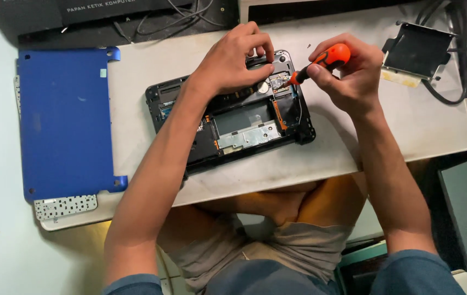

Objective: The person removes screws from the back of a blue laptop, detaches the battery connector, and removes the old battery. They then install a new battery, reconnect the connector, and reattach the back cover with screws.

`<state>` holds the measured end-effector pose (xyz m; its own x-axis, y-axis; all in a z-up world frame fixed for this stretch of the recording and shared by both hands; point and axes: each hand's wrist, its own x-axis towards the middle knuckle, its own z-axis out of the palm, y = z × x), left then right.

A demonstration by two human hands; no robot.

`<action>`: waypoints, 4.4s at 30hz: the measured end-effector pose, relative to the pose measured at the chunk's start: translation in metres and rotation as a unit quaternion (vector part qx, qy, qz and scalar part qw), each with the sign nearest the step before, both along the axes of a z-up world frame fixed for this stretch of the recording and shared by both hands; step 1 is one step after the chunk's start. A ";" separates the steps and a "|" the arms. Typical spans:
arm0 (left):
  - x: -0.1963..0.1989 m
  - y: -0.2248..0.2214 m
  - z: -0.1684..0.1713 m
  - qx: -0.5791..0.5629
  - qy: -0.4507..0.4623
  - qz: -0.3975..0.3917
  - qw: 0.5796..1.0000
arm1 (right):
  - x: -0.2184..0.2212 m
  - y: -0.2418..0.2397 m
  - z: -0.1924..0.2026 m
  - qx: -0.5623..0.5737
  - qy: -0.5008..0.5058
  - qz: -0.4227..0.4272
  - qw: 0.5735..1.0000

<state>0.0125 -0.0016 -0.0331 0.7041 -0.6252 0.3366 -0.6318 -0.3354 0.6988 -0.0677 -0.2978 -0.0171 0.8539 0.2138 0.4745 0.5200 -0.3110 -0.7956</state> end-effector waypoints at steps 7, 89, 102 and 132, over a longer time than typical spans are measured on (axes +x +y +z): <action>-0.002 -0.001 0.005 0.016 0.019 0.006 1.000 | -0.004 0.003 0.002 -0.014 0.005 0.008 1.000; -0.058 0.086 -0.035 0.152 -0.139 0.326 0.923 | -0.002 0.089 0.144 -0.638 0.073 -0.015 0.766; -0.079 0.082 -0.011 0.098 -0.192 0.252 0.943 | 0.007 0.088 0.119 -0.623 0.021 -0.061 0.779; -0.019 -0.020 0.001 0.085 0.078 -0.017 0.993 | 0.004 0.091 0.123 -0.666 -0.008 -0.085 0.741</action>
<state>-0.0067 -0.0213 -0.0324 0.7169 -0.6880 0.1131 -0.5335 -0.4369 0.7242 -0.0634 -0.2071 0.1062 0.9191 0.3906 -0.0508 0.3885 -0.8773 0.2818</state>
